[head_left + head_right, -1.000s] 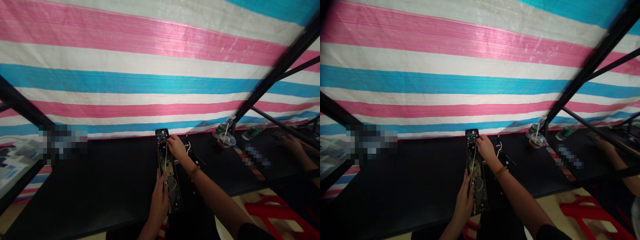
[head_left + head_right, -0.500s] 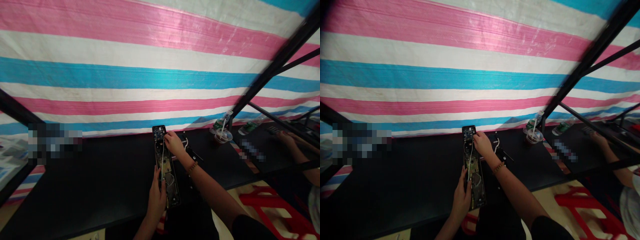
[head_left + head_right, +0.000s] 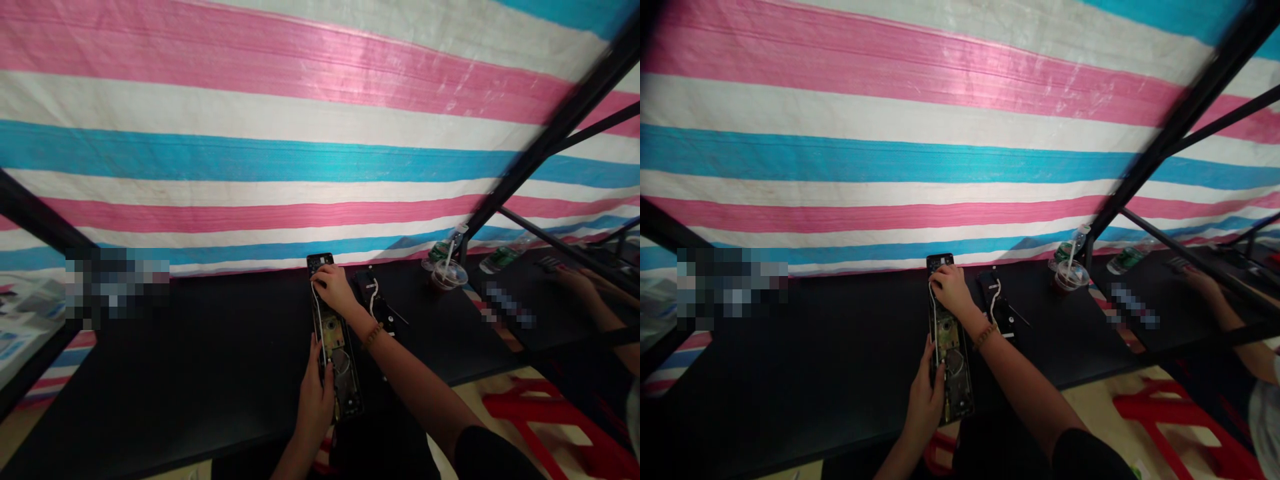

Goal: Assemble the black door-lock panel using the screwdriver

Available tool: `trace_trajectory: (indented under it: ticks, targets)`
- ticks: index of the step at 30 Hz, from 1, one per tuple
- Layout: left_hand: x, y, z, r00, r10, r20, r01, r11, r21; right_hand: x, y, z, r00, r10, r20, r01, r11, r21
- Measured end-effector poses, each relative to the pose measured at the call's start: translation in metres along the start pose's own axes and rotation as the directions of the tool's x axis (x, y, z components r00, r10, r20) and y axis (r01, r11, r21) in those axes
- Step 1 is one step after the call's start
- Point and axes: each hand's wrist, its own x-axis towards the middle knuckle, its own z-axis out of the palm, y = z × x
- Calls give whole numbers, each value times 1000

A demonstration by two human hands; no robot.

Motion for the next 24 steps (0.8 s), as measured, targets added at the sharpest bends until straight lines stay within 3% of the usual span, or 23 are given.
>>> trace_trajectory:
  ticks: [11,19,24]
  targets:
    - [0,-3,0,1000,-13,-5,13,999,-34,7,-18,-13,987,-2,158,55,942,-332]
    - [0,1,-1,1000,-18,17,19,998,-54,3,-27,-8,973,-34,227,117,926,-359]
    - [0,4,-2,998,-51,42,53,997,-60,9,-22,-15,958,-73,276,169,925,-339]
